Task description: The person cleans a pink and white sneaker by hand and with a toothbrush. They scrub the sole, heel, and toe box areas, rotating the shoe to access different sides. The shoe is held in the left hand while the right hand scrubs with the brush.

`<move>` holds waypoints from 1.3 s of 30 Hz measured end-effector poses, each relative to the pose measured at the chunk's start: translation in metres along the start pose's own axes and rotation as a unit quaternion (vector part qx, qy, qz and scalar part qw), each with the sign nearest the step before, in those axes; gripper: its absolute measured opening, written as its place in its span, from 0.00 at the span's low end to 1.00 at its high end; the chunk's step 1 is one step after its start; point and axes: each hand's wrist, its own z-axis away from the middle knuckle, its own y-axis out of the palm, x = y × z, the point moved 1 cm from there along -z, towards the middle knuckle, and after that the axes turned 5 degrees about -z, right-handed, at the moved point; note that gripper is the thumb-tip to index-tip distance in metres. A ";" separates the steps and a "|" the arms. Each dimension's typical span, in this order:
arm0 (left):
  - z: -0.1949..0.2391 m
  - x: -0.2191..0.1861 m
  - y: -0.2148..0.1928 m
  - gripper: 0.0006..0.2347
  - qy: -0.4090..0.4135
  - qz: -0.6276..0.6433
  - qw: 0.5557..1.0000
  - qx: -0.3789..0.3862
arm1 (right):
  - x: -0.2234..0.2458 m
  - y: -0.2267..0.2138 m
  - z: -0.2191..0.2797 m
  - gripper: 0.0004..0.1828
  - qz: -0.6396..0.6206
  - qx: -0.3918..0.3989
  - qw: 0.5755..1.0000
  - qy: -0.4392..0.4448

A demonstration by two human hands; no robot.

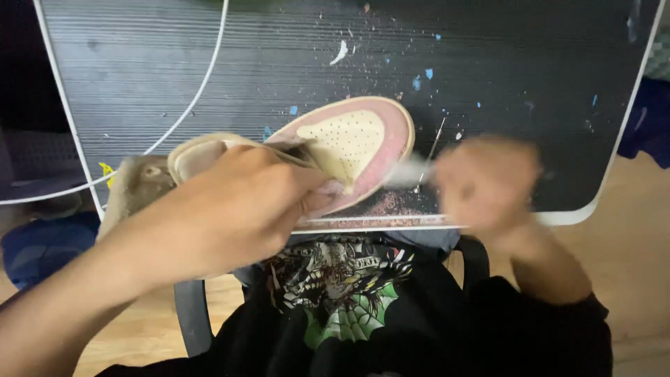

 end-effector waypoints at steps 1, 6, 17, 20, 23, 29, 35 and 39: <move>-0.001 0.003 0.001 0.11 0.021 0.005 0.999 -0.033 | -0.014 -0.009 0.000 0.15 0.070 -0.015 0.997 0.043; -0.001 0.006 0.002 0.10 0.034 0.005 0.998 -0.048 | -0.025 -0.008 -0.007 0.18 0.151 -0.003 0.985 -0.079; -0.002 0.006 -0.007 0.13 0.031 -0.006 0.999 -0.038 | -0.076 -0.050 -0.016 0.26 0.311 -0.005 0.942 -0.123; -0.001 0.006 -0.006 0.13 0.045 -0.003 0.998 -0.048 | -0.022 -0.012 -0.026 0.23 0.232 -0.002 0.948 -0.220; -0.004 0.006 -0.003 0.08 0.055 -0.012 0.998 -0.041 | -0.079 -0.040 -0.002 0.30 0.270 -0.007 0.957 -0.109; -0.004 0.003 0.001 0.10 0.120 0.001 0.989 -0.085 | -0.027 -0.010 -0.033 0.29 0.232 -0.027 0.940 -0.250; -0.005 0.007 -0.002 0.15 0.089 -0.022 0.993 -0.074 | -0.004 -0.001 -0.046 0.25 0.177 -0.048 0.960 -0.214; -0.003 0.004 -0.004 0.11 0.022 0.013 1.000 -0.001 | -0.041 -0.028 -0.023 0.29 0.133 -0.008 0.987 -0.089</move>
